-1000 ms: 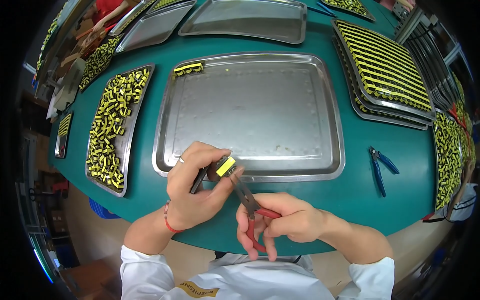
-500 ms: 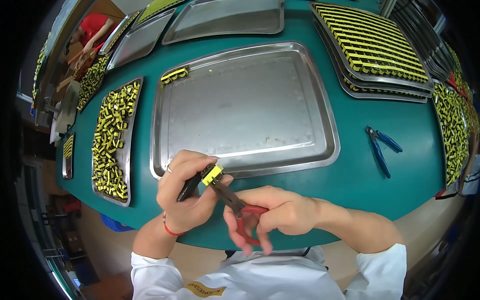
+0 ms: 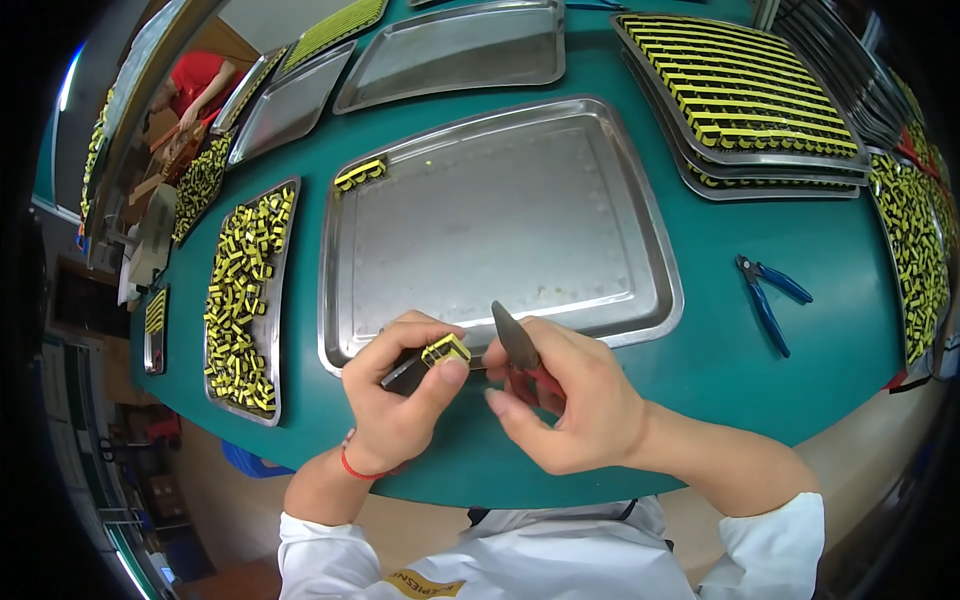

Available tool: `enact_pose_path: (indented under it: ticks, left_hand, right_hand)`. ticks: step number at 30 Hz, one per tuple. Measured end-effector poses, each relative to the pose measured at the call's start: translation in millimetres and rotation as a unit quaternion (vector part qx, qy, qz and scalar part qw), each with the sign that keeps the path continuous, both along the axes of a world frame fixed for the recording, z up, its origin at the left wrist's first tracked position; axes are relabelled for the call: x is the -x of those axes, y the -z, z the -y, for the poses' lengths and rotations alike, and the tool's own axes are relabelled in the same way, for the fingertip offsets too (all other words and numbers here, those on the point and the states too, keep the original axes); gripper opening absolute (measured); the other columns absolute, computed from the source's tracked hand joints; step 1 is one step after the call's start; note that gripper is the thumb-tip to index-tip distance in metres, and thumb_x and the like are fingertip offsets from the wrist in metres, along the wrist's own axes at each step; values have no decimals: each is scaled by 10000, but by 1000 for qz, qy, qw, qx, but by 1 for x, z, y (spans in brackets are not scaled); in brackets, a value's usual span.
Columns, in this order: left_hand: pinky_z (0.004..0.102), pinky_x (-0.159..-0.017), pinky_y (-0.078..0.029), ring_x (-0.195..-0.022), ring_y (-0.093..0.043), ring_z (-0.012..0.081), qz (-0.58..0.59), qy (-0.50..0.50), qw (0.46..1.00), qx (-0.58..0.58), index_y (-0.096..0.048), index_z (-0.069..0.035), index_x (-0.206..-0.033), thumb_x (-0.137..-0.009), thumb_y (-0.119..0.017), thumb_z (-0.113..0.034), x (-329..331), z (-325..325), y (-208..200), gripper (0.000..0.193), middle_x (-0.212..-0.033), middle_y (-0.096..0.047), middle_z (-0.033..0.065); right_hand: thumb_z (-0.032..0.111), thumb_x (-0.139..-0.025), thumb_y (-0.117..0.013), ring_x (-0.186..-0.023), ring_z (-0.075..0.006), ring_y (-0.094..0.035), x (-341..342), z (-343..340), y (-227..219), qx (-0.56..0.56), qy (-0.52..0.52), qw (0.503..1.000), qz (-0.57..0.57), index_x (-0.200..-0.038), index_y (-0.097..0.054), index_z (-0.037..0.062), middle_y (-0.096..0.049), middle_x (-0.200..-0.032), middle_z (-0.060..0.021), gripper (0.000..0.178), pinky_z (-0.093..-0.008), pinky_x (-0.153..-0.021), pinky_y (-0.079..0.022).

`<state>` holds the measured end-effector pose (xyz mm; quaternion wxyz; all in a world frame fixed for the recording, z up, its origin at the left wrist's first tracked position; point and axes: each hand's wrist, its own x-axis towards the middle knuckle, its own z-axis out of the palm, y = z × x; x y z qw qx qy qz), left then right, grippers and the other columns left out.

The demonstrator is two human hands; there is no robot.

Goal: The person assembles electrical components using pliers at a factory workbench.

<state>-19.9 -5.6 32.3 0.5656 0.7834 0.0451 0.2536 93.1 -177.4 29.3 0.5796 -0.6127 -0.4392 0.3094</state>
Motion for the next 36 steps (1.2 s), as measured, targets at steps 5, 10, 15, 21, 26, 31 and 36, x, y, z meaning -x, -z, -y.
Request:
enact_pose_path:
  ticks: [5, 10, 15, 21, 26, 31, 36]
  left_hand:
    - [252, -706, -469, -799, -584, 136, -27, 31, 998, 37, -630, 67, -1026, -866, -724, -91, 3, 12, 1, 244, -911, -634, 102]
    - [244, -680, -484, -795, -613, 134, -29, 48, 996, 73, -635, 63, -1040, -851, -738, -52, 2, 15, 8, 244, -935, -654, 104]
    - [316, -803, -462, -905, -567, 178, -37, 103, 919, 380, -600, 27, -1178, -981, -482, -396, 2, 7, 10, 481, -1037, -607, 114]
    - [566, -1138, -288, -1363, -387, 431, 60, 215, 804, 551, -363, -23, -1466, -973, -292, -620, -6, 5, 12, 778, -1423, -454, 259]
    - [540, -1118, -328, -1332, -431, 421, 37, 228, 874, 429, -366, 17, -1452, -976, -290, -622, -3, 11, 11, 801, -1373, -500, 269]
    - [486, -1066, -416, -1322, -452, 380, -1, 225, 909, 351, -358, 35, -1447, -973, -268, -645, -2, 11, 10, 834, -1383, -489, 268]
    - [484, -1068, -415, -1310, -463, 367, -17, 227, 909, 349, -354, 27, -1450, -972, -278, -648, -1, 11, 11, 831, -1388, -482, 267]
  right_hand:
    - [-8, -694, -787, -625, -110, -577, 9, -13, 12, -130, 118, 971, 161, -1040, -561, 8, -603, -916, -102, 414, -220, -481, -417]
    - [-23, -698, -784, -625, -122, -587, 8, -13, 19, -166, 150, 944, 242, -1060, -565, -3, -622, -892, -114, 424, -231, -482, -446]
    - [-25, -756, -756, -665, -135, -649, 10, -9, 13, -190, 141, 948, 214, -1153, -585, -36, -665, -955, -162, 432, -228, -550, -517]
    - [10, -813, -742, -715, -156, -671, 18, -10, 7, -91, 94, 981, 143, -1133, -610, -69, -672, -951, -160, 355, -251, -600, -542]
    - [43, -820, -756, -740, -173, -668, 19, -13, 8, -82, 95, 981, 145, -1120, -611, -79, -669, -945, -152, 356, -265, -630, -542]
    - [59, -819, -759, -711, -166, -652, 20, -12, 6, -82, 97, 979, 161, -1112, -613, -75, -665, -926, -142, 354, -263, -603, -526]
    - [62, -815, -759, -706, -161, -652, 19, -9, 6, -70, 88, 979, 170, -1103, -612, -70, -666, -916, -138, 349, -260, -599, -518]
